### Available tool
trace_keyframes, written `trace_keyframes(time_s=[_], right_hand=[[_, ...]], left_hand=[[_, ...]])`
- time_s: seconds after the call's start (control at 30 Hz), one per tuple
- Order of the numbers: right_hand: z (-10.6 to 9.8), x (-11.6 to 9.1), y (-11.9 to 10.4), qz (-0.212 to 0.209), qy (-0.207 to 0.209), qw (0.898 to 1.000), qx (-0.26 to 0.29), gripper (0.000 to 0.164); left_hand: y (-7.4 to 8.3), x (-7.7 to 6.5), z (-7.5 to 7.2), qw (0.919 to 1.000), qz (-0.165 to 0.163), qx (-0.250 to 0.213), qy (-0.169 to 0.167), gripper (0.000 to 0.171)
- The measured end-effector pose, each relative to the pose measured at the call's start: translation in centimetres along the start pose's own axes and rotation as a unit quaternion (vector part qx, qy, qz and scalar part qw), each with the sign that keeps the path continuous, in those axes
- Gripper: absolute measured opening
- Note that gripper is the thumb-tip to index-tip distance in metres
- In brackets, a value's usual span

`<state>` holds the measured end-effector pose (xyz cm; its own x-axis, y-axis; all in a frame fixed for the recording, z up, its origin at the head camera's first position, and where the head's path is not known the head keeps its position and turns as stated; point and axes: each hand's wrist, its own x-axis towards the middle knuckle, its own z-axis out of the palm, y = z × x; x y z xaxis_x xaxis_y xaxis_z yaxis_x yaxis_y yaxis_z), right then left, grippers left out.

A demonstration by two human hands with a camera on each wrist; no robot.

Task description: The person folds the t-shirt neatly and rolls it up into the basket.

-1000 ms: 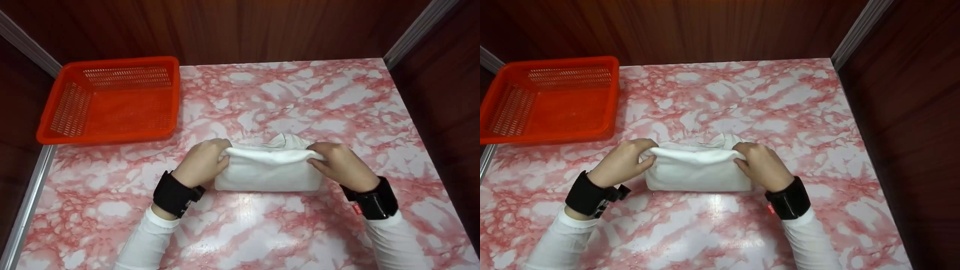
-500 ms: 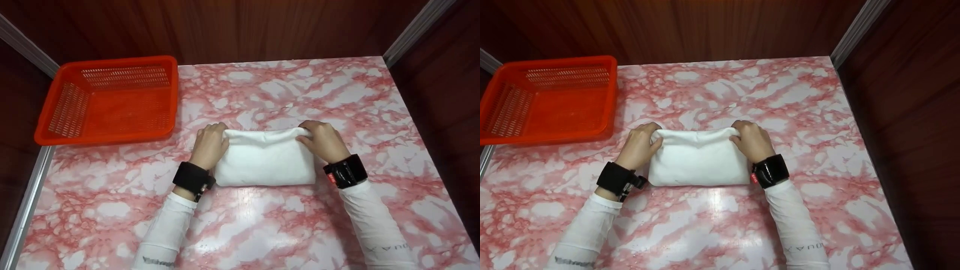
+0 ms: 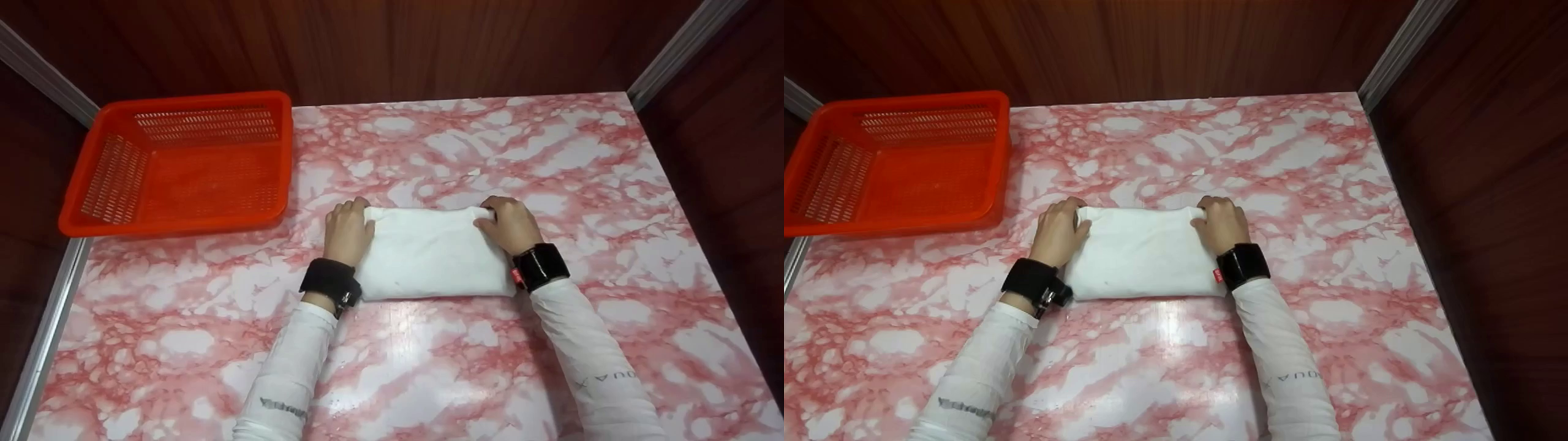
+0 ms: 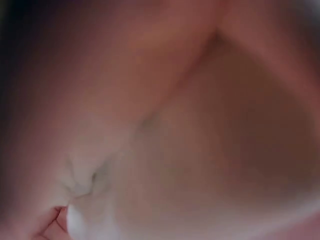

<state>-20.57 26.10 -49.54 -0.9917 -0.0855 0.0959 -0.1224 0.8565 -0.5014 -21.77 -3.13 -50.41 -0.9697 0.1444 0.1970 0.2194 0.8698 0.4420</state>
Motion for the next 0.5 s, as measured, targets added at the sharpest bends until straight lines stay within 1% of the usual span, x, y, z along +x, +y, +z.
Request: trace_keyframes(time_s=[0.1,0.23,0.37,0.5], right_hand=[[0.3,0.0,0.2,0.003,0.008,1.000,-0.003,0.027],[0.3,-0.1,0.2,0.009,0.021,1.000,-0.007,0.032],[0.0,-0.9,0.6,0.036,0.022,0.999,-0.004,0.044],[-0.4,-2.2,1.3,0.061,0.016,0.998,0.016,0.055]], left_hand=[[-0.1,0.0,0.2,0.9997,-0.023,0.007,0.004,0.026],[-0.3,-0.2,0.3,0.9970,-0.070,0.034,0.002,0.032],[-0.6,-0.7,0.0,0.9907,-0.125,0.051,-0.020,0.049],[-1.0,-1.4,-0.6,0.9833,-0.172,0.031,-0.049,0.063]])
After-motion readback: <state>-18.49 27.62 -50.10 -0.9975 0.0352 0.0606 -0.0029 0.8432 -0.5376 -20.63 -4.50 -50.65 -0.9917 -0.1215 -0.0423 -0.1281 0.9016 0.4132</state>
